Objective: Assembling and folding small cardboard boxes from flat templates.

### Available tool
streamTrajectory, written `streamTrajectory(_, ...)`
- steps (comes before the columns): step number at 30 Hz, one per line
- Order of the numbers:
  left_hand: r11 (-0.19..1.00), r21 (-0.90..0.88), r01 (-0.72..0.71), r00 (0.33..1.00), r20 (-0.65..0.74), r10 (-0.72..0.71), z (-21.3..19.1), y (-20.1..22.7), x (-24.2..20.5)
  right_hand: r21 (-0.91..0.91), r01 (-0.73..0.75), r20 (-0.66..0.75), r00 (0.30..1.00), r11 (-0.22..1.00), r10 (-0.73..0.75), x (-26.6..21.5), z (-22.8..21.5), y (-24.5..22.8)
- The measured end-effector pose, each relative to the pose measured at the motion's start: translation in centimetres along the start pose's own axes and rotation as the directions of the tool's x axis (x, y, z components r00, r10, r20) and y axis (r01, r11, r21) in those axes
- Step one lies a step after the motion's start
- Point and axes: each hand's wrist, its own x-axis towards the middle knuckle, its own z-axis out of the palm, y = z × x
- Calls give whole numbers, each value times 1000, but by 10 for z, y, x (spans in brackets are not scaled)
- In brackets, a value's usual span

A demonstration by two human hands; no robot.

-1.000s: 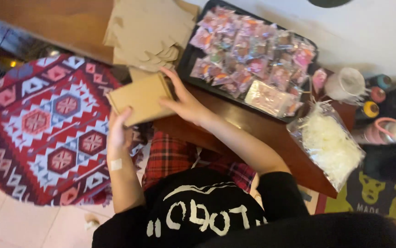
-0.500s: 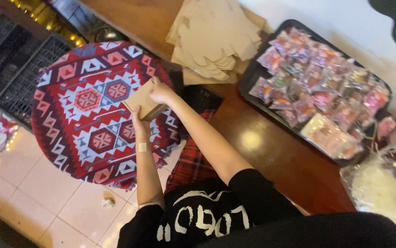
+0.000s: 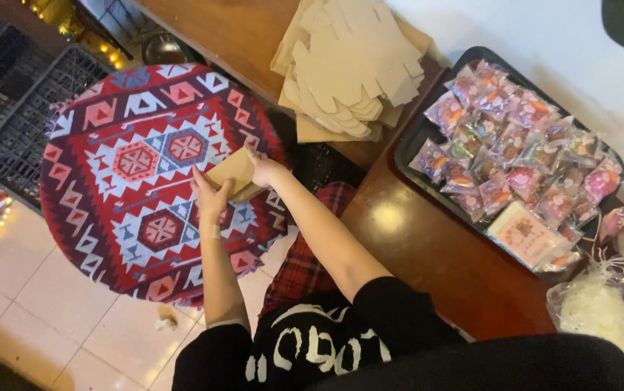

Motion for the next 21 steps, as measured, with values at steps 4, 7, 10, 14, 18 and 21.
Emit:
streamTrajectory(4,951,287,-118,989,-53,138,6,65,21,-147,2,97,995,989,13,2,-42,24)
streamTrajectory(7,817,265,-512,827,-106,553,27,133,32,-421,-262,-50,963,869,266,-102,-135,-47)
streamTrajectory(10,932,-15,-362,924,127,361,75,183,55,-424,-234,-330,940,875,92,-77,-159,23)
streamTrajectory(14,880,-58,-472,876,77,476,151,201,78,-256,-251,-427,896,934,124,-55,-164,97)
streamTrajectory(18,873,189,-450,889,2,458,193,226,90,-237,-291,-451,878,927,160,-58,-173,105)
streamTrajectory(21,840,301,-451,872,-52,486,212,230,91,-213,-325,-346,907,921,240,-71,-179,83)
